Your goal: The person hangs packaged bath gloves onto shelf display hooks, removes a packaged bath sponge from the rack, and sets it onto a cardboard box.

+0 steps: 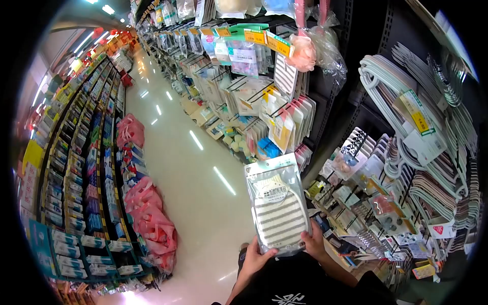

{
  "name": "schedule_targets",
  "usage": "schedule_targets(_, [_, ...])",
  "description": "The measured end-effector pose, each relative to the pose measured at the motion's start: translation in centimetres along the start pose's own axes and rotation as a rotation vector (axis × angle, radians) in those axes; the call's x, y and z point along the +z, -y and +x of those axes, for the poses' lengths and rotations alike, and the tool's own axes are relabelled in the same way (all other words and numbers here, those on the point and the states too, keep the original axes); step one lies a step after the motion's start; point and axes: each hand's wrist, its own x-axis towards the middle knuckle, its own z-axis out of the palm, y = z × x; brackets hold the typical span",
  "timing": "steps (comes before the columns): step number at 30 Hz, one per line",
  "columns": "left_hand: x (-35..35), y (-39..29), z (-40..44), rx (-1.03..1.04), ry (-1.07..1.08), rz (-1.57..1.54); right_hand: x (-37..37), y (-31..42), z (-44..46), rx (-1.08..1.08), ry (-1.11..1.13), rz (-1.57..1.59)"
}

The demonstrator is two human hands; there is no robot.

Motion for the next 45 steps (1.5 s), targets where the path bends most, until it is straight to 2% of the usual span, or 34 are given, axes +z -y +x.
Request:
schedule_targets(5, [-2.2, -1.9, 4.3, -0.099, 0.062, 0.053, 1.8, 0.1, 2.9, -0.041, -0.078, -0.007])
schedule_targets(8, [-5.2, -1.8, 7.0, -0.058, 0.134, 0.205, 3.3, -1.3, 4.6, -0.029, -0.122, -0.047])
schedule_targets(14, [-12.3, -3.5, 9.9, -0.058, 0.232, -0.151, 10.2, -2.9, 8.4, -0.068, -0.201, -0.018])
schedule_targets(21, [-20.4, -4.8, 12.6, -0.036, 0.249, -0.213, 17.4, -4.5, 12.8, -0.046, -0.169, 0.02])
schedule_targets(27, [-26.0, -4.7, 14.4, -0.06, 0.385, -0.4, 23.3, -5.6, 13.9, -0.111, -0.309, 0.076])
schedule_targets(33, [-26.6, -6.2, 18.0, -0.182, 0.354, -0.252, 24.0, -4.9, 15.4, -0.062, -0.435, -0.028])
schedule_targets(36, [-26.5, -6.0, 19.7, -0.248, 0.415, -0.236, 23.3, -5.2, 16.3, -0.07, -0.466, -0.095])
schedule_targets(39, [-24.9, -6.3, 22.0, -0.093, 0.419, -0.259, 22.3, -4.9, 18.1, -0.119, -0.532, -0.127])
schedule_targets(45, [-22.3, -8.1, 25.8, -0.07, 0.443, -0.183, 19.4, -3.7, 22.0, -0.214, -0.561, -0.053])
